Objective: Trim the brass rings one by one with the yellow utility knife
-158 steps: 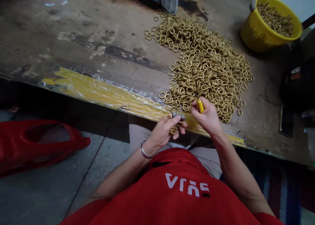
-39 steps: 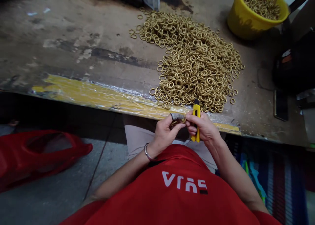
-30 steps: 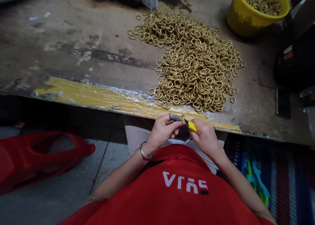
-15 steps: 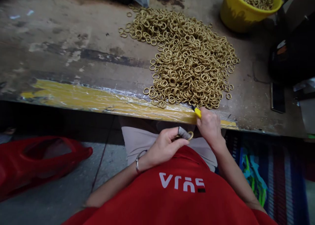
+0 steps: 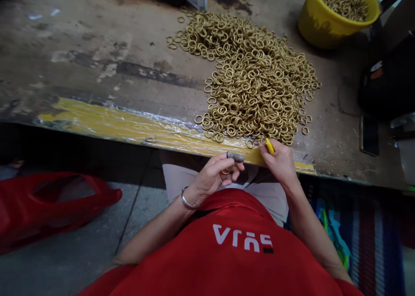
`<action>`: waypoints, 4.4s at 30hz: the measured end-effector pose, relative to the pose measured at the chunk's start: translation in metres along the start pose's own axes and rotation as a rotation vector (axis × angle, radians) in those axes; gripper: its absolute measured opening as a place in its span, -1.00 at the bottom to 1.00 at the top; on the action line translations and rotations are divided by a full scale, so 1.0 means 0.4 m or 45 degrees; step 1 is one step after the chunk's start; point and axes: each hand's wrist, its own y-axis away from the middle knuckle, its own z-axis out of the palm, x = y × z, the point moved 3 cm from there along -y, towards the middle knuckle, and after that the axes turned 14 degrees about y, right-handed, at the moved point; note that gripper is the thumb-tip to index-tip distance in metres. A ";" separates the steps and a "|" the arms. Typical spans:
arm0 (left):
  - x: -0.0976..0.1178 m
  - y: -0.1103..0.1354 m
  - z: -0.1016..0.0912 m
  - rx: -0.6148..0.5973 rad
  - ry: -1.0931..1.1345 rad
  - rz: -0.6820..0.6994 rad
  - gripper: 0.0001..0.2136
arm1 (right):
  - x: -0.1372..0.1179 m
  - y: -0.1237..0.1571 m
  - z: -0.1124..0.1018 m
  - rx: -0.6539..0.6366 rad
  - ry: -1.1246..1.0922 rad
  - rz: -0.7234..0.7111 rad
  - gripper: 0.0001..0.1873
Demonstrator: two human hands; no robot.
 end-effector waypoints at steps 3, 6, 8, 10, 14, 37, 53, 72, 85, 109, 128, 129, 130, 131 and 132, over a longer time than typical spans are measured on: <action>0.000 -0.010 -0.005 0.137 -0.367 0.226 -0.77 | -0.005 0.016 0.010 -0.298 -0.718 0.248 -0.66; 0.004 -0.011 0.004 0.174 -0.733 0.510 -0.84 | -0.030 0.038 0.038 -0.731 -1.322 0.429 -0.59; 0.005 -0.007 0.014 0.114 -0.890 0.621 -0.86 | -0.045 0.048 0.053 -0.915 -1.516 0.462 -0.59; 0.007 -0.002 0.020 0.059 -0.968 0.670 -0.87 | -0.053 0.055 0.067 -1.009 -1.602 0.479 -0.59; 0.010 0.003 0.016 0.109 -0.947 0.635 -0.88 | -0.055 0.066 0.083 -0.979 -1.553 0.463 -0.55; -0.027 0.014 0.016 0.084 -0.076 0.025 -0.70 | -0.062 0.132 0.032 -0.007 -0.245 -0.409 -0.78; 0.033 0.060 0.012 0.157 -0.870 0.468 -0.85 | -0.100 0.124 0.056 -0.346 0.771 -0.302 -0.78; -0.005 -0.010 -0.018 -0.073 0.035 -0.089 -0.67 | -0.037 0.019 -0.007 -0.079 -0.026 -0.301 -0.81; -0.003 -0.001 0.001 -0.110 -0.045 -0.152 -0.60 | -0.055 0.055 -0.023 -0.444 -0.526 -0.470 -0.77; 0.003 0.062 0.081 -0.096 -0.565 0.122 -0.78 | -0.050 0.039 0.002 -0.059 0.738 -0.181 -0.77; -0.012 0.008 -0.010 0.092 0.209 0.029 -0.71 | -0.072 0.060 0.050 -0.424 -1.037 0.177 -0.69; -0.013 0.008 -0.003 0.070 0.227 0.029 -0.70 | -0.074 0.072 0.056 -0.420 -1.132 0.219 -0.67; -0.012 0.008 0.004 0.042 0.237 0.025 -0.70 | -0.077 0.082 0.064 -0.399 -1.192 0.244 -0.66; -0.012 0.009 0.011 0.013 0.237 0.017 -0.71 | -0.081 0.092 0.071 -0.376 -1.228 0.259 -0.65; -0.012 0.010 0.018 -0.015 0.229 0.007 -0.71 | -0.085 0.100 0.079 -0.363 -1.247 0.274 -0.64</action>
